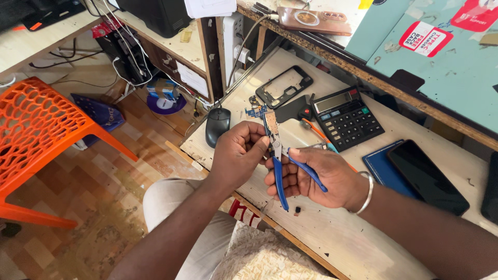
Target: The person sits at a repair bench working on a disassembled smartphone. They use blue-handled pliers to grip and pull at the phone's internal components, then switch to an orange pry tool to lift and work on the exposed board and parts, handling small screws and components on the desk.
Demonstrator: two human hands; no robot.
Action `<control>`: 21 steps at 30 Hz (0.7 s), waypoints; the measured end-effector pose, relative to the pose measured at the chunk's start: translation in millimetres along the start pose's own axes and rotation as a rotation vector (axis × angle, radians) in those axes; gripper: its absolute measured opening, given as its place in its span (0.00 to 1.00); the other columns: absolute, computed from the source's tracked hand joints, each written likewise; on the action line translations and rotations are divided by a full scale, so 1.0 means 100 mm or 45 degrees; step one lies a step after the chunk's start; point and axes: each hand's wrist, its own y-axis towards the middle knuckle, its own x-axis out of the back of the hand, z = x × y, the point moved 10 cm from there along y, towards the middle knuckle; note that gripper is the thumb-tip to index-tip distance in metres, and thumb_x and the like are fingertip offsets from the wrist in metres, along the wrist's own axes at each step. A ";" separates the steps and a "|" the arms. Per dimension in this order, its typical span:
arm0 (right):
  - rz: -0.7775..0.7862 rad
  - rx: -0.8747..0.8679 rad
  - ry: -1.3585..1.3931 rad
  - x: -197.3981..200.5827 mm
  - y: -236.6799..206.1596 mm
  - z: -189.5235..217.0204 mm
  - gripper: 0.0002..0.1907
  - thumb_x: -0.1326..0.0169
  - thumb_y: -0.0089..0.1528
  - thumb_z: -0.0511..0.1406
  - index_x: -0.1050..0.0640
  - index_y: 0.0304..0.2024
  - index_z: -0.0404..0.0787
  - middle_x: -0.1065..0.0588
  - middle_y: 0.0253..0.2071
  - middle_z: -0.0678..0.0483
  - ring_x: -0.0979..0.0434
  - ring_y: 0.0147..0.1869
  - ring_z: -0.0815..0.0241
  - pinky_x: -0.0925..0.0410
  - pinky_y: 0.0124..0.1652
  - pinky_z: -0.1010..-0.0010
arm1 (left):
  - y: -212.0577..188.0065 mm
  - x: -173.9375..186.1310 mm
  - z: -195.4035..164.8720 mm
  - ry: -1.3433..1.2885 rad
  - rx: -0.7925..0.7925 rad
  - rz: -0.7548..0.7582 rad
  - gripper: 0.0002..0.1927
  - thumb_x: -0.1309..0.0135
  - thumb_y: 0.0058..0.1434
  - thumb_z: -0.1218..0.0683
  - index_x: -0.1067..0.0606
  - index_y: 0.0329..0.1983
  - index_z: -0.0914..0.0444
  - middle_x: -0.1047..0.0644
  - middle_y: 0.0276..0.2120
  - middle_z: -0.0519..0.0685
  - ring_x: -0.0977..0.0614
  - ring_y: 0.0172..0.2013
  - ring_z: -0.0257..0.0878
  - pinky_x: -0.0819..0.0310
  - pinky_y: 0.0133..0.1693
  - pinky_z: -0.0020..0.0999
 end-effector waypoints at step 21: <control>-0.268 0.065 -0.074 0.16 -0.01 0.03 0.26 0.52 0.65 0.46 0.25 0.52 0.29 0.19 0.40 0.42 0.18 0.44 0.48 0.27 0.45 0.54 | -0.02 0.16 -0.02 0.086 -0.098 -0.131 0.14 0.41 0.66 0.55 0.24 0.51 0.68 0.20 0.38 0.46 0.21 0.38 0.29 0.23 0.41 0.25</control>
